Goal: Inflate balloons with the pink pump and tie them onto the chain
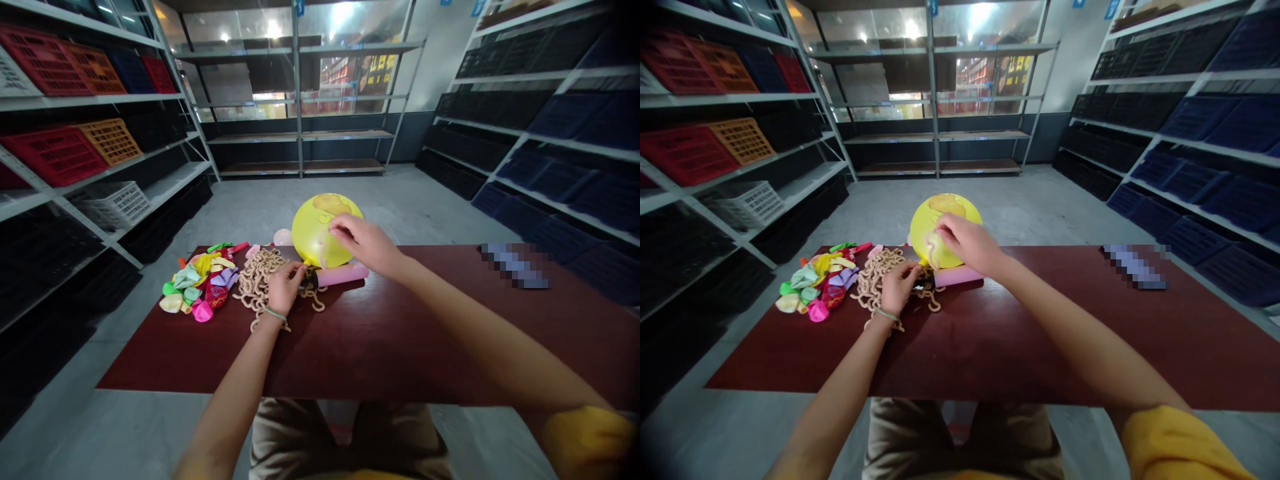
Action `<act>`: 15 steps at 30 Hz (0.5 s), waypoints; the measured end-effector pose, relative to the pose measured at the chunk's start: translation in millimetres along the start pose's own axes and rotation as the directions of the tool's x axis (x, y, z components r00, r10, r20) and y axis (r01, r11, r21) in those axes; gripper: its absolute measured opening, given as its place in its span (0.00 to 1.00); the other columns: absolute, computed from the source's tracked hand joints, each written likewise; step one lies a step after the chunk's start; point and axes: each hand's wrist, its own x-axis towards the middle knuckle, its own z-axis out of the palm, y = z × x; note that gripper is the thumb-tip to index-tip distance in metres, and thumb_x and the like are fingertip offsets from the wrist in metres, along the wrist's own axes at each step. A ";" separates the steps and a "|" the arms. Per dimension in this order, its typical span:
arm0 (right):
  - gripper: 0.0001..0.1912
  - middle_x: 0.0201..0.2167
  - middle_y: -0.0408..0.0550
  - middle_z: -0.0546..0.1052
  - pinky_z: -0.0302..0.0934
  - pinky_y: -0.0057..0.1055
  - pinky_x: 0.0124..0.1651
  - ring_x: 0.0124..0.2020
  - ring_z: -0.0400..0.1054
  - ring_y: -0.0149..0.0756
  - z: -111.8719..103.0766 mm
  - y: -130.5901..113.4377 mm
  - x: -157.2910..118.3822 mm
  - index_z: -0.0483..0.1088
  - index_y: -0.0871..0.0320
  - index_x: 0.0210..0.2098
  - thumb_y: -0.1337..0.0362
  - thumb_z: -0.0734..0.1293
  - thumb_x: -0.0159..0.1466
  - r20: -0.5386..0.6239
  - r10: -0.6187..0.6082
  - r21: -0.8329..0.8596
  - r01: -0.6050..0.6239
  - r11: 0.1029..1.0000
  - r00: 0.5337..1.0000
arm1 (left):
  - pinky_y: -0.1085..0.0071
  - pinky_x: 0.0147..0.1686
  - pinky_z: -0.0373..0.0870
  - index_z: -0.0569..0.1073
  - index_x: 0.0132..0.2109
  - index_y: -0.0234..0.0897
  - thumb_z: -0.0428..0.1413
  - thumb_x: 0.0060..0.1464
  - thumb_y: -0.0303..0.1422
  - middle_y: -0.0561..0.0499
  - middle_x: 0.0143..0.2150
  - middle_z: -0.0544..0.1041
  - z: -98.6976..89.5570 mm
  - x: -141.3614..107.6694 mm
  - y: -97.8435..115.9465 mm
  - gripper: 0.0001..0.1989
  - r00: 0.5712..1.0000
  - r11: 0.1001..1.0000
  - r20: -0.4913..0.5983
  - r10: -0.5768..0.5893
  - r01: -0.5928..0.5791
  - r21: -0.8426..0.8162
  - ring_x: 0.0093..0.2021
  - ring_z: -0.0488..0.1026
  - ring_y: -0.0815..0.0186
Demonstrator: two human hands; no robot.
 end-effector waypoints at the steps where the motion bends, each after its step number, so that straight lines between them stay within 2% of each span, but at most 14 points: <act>1: 0.06 0.35 0.42 0.76 0.57 0.29 0.37 0.35 0.68 0.31 -0.9 -7.3 16.7 0.69 0.56 0.39 0.64 0.60 0.69 0.038 -0.015 -0.025 0.016 1.000 0.999 | 0.70 0.42 0.69 0.79 0.39 0.40 0.53 0.62 0.42 0.49 0.38 0.81 -0.1 -0.1 0.1 0.14 1.000 1.000 -0.006 0.006 -0.006 0.009 0.38 0.75 0.63; 5: 0.08 0.32 0.40 0.75 0.52 0.28 0.35 0.32 0.65 0.29 9.8 -27.5 69.8 0.71 0.56 0.39 0.65 0.60 0.69 0.064 -0.092 -0.154 0.101 0.983 0.994 | 0.70 0.40 0.68 0.78 0.38 0.39 0.52 0.62 0.42 0.49 0.34 0.80 0.3 0.2 -1.6 0.15 1.000 0.999 -0.024 0.012 -0.011 0.051 0.36 0.74 0.64; 8: 0.07 0.29 0.40 0.74 0.50 0.30 0.32 0.29 0.64 0.30 27.5 -30.7 83.8 0.71 0.56 0.36 0.67 0.61 0.68 0.098 -0.076 -0.247 0.098 0.964 0.992 | 0.69 0.41 0.68 0.78 0.38 0.39 0.52 0.63 0.41 0.49 0.35 0.79 0.3 0.9 -3.1 0.14 0.997 0.997 -0.061 0.035 -0.031 0.071 0.37 0.74 0.64; 12: 0.09 0.28 0.44 0.75 0.48 0.31 0.29 0.26 0.64 0.31 53.6 -23.3 61.7 0.71 0.56 0.34 0.66 0.61 0.68 0.193 -0.071 -0.373 0.140 0.917 0.979 | 0.68 0.41 0.69 0.78 0.38 0.39 0.52 0.63 0.40 0.48 0.34 0.78 -1.1 1.9 -3.1 0.14 0.989 0.994 -0.133 0.063 -0.051 0.099 0.36 0.73 0.64; 15: 0.09 0.32 0.47 0.76 0.50 0.31 0.29 0.29 0.67 0.33 69.5 -13.1 30.0 0.71 0.57 0.36 0.66 0.60 0.69 0.186 -0.062 -0.389 0.132 0.912 0.981 | 0.63 0.48 0.69 0.79 0.37 0.38 0.54 0.61 0.39 0.45 0.41 0.75 -2.0 2.5 -3.3 0.12 0.967 0.984 -0.230 0.115 -0.079 0.161 0.44 0.73 0.60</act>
